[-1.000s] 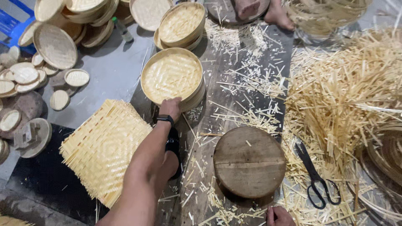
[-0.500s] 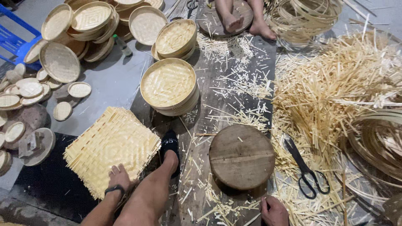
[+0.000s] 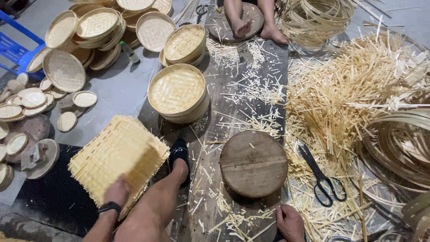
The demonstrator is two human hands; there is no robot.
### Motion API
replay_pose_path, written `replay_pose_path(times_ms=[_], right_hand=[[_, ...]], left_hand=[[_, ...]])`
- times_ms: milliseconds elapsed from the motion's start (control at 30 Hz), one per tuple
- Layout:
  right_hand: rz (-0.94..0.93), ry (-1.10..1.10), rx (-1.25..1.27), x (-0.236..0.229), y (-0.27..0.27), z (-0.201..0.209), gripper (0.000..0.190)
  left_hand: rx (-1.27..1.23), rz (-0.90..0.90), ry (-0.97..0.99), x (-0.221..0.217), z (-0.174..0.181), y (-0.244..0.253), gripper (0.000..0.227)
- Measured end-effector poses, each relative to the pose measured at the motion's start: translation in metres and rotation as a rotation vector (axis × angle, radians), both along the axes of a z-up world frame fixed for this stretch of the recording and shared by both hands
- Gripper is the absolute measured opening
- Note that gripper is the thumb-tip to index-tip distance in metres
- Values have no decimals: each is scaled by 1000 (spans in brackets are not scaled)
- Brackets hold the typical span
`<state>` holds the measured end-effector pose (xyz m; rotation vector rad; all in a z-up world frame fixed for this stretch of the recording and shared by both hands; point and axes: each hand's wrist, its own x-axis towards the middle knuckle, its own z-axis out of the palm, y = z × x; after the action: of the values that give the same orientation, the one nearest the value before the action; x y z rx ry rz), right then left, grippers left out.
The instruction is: The person sits on the floor and assembles round woven trays by placing a circular bamboo frame onto a square woven mat, pressing it into a wooden mold, and trimming excess material with scissors. The finished trays are stacked nearby.
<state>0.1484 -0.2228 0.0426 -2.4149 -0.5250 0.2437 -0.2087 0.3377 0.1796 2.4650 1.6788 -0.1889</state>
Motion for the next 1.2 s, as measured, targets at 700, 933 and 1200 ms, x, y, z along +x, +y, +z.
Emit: replay_pose_path(times_ms=[700,933,1200], right_hand=[[-395,1014,1046,81,-17,-2,50],[-225,692,432,87,7,32,41],[-252,540,356,80,23,61,34]], left_hand=[[110,-1645,-388,258,43,-293,52],[-394,-262,-407,298,-57,-225,57],[-819,47,-755,287,-156,-144,32]])
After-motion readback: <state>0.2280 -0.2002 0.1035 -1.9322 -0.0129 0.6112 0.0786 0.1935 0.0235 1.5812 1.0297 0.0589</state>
